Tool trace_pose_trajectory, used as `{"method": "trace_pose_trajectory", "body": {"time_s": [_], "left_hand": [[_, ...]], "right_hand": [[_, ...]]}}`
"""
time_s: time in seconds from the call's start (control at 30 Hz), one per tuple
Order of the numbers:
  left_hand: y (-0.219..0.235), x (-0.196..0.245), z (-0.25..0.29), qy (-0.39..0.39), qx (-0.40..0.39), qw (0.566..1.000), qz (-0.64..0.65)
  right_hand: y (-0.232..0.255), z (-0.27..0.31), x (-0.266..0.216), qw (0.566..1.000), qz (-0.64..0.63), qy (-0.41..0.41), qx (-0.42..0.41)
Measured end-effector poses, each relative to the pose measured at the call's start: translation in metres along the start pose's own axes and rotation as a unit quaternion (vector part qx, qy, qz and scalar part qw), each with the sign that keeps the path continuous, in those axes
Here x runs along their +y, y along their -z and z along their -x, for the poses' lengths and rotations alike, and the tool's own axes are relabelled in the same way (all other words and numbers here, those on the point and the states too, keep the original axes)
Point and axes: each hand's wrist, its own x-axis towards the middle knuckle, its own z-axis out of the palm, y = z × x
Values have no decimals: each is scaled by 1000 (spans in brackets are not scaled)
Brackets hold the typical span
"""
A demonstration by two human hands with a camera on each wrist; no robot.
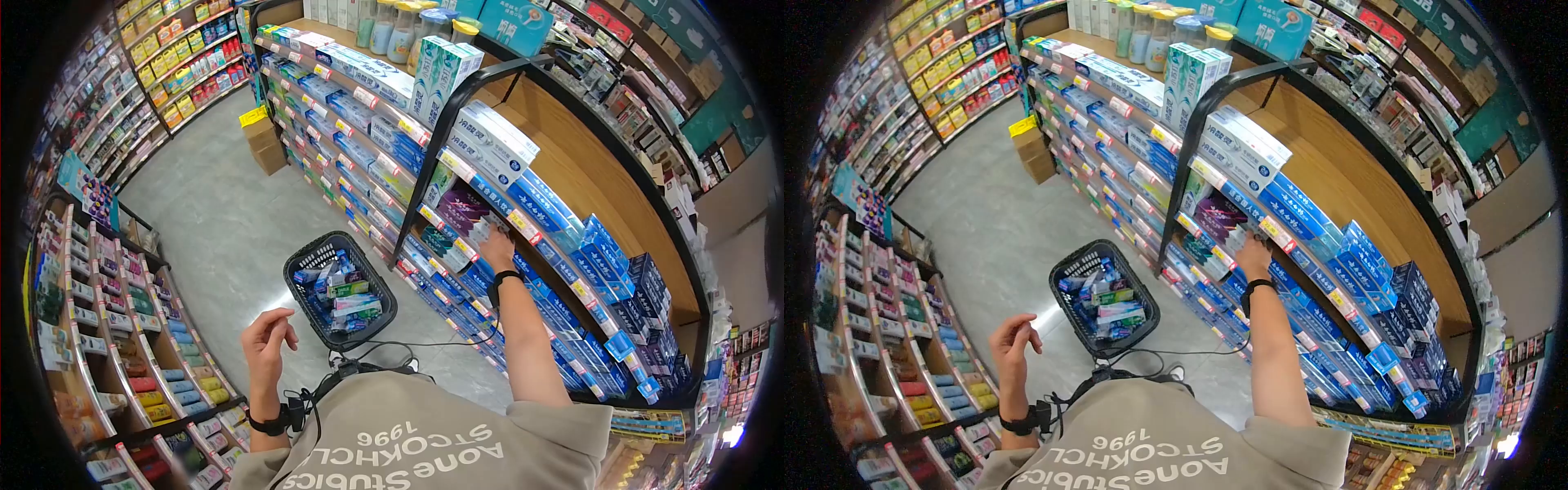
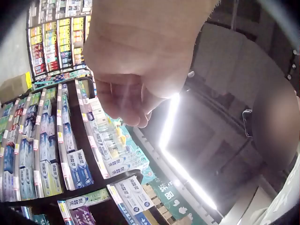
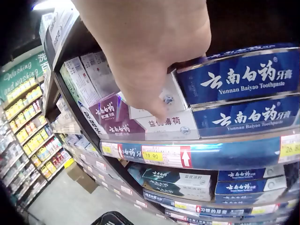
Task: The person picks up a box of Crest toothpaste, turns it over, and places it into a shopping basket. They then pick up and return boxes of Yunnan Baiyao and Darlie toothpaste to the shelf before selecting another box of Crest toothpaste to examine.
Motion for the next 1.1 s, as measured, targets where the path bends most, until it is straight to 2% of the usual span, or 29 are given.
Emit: {"method": "trace_pose_trajectory", "body": {"time_s": [0.37, 0.47, 0.57, 0.67, 0.73, 0.77, 0.87, 0.97, 1.03, 1.1], "left_hand": [[-7, 1, 5, -8, 5, 1000, -8], [-9, 1, 7, -8, 5, 1000, -10], [-5, 5, 2, -12, 1, 1000, -18], [7, 7, -4, -18, 2, 1000, -19], [13, 8, -7, -18, 7, 1000, -20], [16, 8, -8, -15, 13, 1000, -19], [26, 5, -14, -10, 32, 999, -15], [37, 2, -22, -6, 47, 999, -16], [43, 2, -30, -2, 51, 999, -15], [48, 0, -40, -7, 56, 998, -21]], "right_hand": [[-8, 0, 4, 999, 19, 13, 40], [-3, 4, 1, 999, 30, 16, 38], [10, 7, -4, 1000, 21, 5, -1], [16, 15, -8, 999, 15, 12, 29], [13, 28, -11, 993, -5, 34, 114], [10, 38, -14, 987, -13, 45, 156], [27, 94, -38, 979, -18, 66, 194], [-4, 144, -45, 980, -88, 87, 156], [-31, 178, -49, 979, -166, 81, 85], [-91, 195, -25, 970, -190, 81, -125]]}}
